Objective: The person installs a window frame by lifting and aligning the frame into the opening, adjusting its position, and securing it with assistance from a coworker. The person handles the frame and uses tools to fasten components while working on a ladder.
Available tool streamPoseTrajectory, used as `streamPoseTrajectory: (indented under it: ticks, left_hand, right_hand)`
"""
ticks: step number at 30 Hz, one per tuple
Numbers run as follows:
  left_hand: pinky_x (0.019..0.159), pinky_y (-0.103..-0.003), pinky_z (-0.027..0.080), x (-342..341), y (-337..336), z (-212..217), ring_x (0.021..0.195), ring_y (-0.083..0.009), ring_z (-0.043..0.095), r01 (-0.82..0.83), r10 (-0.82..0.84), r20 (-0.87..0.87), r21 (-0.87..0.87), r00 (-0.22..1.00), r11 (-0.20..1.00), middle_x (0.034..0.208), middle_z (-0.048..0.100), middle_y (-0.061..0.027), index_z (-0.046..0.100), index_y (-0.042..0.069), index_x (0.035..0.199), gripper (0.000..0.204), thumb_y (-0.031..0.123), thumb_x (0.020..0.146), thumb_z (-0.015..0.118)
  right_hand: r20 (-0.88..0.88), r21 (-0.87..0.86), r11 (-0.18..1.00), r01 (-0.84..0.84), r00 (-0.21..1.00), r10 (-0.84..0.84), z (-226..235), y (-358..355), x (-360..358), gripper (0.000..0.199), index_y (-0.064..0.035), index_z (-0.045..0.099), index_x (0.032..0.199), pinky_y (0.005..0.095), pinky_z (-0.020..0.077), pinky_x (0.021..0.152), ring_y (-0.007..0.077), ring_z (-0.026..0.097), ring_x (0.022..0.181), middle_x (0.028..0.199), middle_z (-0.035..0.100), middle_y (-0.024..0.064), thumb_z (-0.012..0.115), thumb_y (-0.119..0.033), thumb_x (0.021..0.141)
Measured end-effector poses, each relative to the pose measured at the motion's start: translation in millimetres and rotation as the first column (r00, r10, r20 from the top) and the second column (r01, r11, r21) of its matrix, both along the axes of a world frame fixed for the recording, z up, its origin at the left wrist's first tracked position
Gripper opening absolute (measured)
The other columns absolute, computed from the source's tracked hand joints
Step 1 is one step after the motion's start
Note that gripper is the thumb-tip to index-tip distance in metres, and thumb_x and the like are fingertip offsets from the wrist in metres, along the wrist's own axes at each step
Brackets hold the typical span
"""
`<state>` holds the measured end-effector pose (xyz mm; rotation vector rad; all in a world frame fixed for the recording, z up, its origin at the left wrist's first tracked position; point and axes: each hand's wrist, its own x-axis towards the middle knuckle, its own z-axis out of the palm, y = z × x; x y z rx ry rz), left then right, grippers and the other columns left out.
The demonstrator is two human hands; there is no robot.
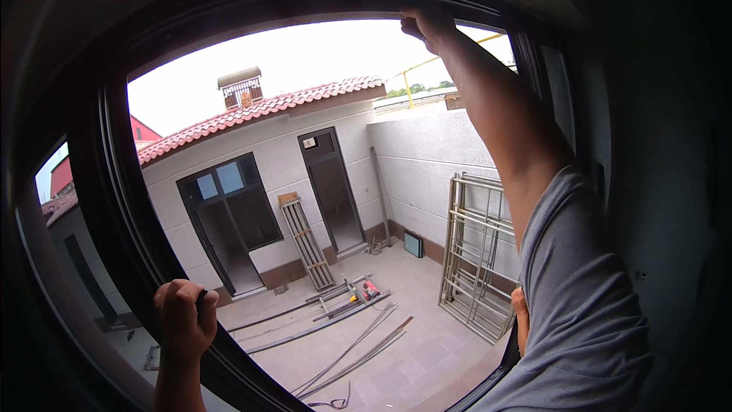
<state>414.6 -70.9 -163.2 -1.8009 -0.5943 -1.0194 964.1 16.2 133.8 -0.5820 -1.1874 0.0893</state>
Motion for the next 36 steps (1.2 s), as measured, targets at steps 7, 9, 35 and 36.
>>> streamPoseTrajectory:
  ticks: [7,9,35,36]
  left_hand:
    - [0.072,-0.038,0.041,0.6,-3.4,1.1,0.069,-0.0215,0.052,-0.013,0.013,-0.005,0.051,1.000,0.999,0.077,0.052,-0.0083,0.049,0.009,0.093,0.016,0.023,0.096,0.057]
    - [0.070,-0.037,0.040,1.7,-4.1,2.7,0.068,-0.0206,0.051,0.001,-0.001,0.001,0.065,1.000,0.998,0.076,0.051,-0.0074,0.049,0.009,0.093,0.017,0.023,0.095,0.059]
    - [0.064,-0.037,0.040,4.8,-4.8,5.0,0.064,-0.0206,0.050,0.038,-0.037,-0.021,0.050,0.999,0.998,0.074,0.050,-0.0072,0.049,0.010,0.091,0.017,0.021,0.093,0.062]
    - [0.064,-0.037,0.040,4.1,-5.2,5.4,0.064,-0.0206,0.050,0.030,-0.029,-0.029,0.048,0.999,0.998,0.074,0.050,-0.0072,0.049,0.010,0.091,0.017,0.021,0.093,0.062]
  right_hand:
    - [0.075,0.081,0.982,0.173,0.981,-0.179,-8.3,-9.5,1.0,0.023,-0.0006,0.067,0.097,0.0302,0.0573,0.063,0.0185,0.069,0.071,0.088,0.069,0.0109,0.071,-0.019,0.084]
    - [0.103,0.129,0.965,0.228,0.965,-0.242,-10.5,-10.7,-0.4,0.023,-0.0010,0.067,0.098,0.0304,0.0571,0.062,0.0186,0.069,0.071,0.087,0.069,0.0105,0.071,-0.020,0.084]
    - [-0.288,0.265,0.815,-0.515,0.765,0.576,-12.8,14.5,-14.1,0.019,-0.0004,0.059,0.098,0.0315,0.0600,0.061,0.0205,0.065,0.068,0.083,0.064,0.0117,0.052,-0.018,0.097]
    - [-0.300,0.225,0.870,-0.440,0.818,0.491,-12.7,12.9,-17.1,0.019,-0.0001,0.059,0.098,0.0316,0.0601,0.061,0.0207,0.066,0.068,0.083,0.065,0.0115,0.052,-0.018,0.096]
